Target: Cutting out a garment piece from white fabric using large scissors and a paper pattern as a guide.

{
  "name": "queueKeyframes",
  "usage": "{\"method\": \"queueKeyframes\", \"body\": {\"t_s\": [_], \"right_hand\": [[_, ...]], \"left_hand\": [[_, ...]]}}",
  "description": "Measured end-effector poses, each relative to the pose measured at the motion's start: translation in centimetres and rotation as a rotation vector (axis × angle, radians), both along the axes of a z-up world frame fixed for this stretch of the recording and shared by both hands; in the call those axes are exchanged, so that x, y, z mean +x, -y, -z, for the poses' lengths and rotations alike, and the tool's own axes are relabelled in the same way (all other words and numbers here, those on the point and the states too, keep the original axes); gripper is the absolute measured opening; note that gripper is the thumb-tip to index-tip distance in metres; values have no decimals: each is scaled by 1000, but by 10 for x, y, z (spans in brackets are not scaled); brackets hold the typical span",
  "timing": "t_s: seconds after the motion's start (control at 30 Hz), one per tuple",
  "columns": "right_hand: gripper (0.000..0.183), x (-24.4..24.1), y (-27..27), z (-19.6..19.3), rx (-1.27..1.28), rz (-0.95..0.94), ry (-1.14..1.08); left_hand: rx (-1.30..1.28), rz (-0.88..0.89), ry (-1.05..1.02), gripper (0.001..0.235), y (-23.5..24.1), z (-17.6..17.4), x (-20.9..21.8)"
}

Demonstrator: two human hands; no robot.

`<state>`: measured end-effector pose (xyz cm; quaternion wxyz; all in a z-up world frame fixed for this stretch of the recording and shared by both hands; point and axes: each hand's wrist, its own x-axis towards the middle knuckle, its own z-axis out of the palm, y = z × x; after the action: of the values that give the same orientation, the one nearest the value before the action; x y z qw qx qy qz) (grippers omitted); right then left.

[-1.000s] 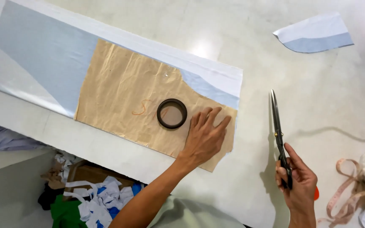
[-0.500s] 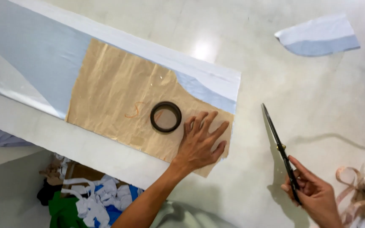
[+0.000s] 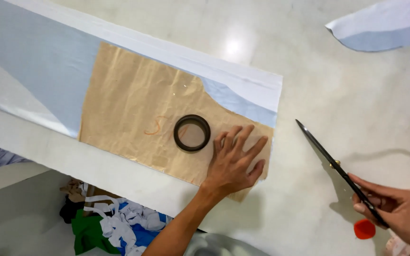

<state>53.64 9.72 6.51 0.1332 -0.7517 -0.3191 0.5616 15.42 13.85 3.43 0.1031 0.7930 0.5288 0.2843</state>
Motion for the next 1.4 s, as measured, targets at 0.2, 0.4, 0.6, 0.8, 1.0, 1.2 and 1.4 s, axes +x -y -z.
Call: {"method": "queueKeyframes", "body": {"t_s": [0.2,0.4,0.6,0.8,1.0,1.2,1.4], "right_hand": [[78,46,-21,23,73,-210,-193],[69,47,-57,25,56,-382,-261],[72,26,-88,13,-31,-432,-303],[74,31,-99,17,-106,-557,-129],[75,35,-107,20,-125,-584,-122],[75,18,-118,5,-116,-617,-66],[76,25,-112,6,-122,-548,-69]], "left_hand": [[-33,-7,-20,41,-2,-2,0],[-41,-13,-39,40,-4,-6,0],[-52,-7,-30,38,-6,-5,-3],[-75,-2,-33,37,-4,-2,-3],[-87,-7,-13,36,-5,-3,-3],[-90,-11,-4,35,-4,-4,-3],[-80,-15,5,35,-6,-5,-3]]}}
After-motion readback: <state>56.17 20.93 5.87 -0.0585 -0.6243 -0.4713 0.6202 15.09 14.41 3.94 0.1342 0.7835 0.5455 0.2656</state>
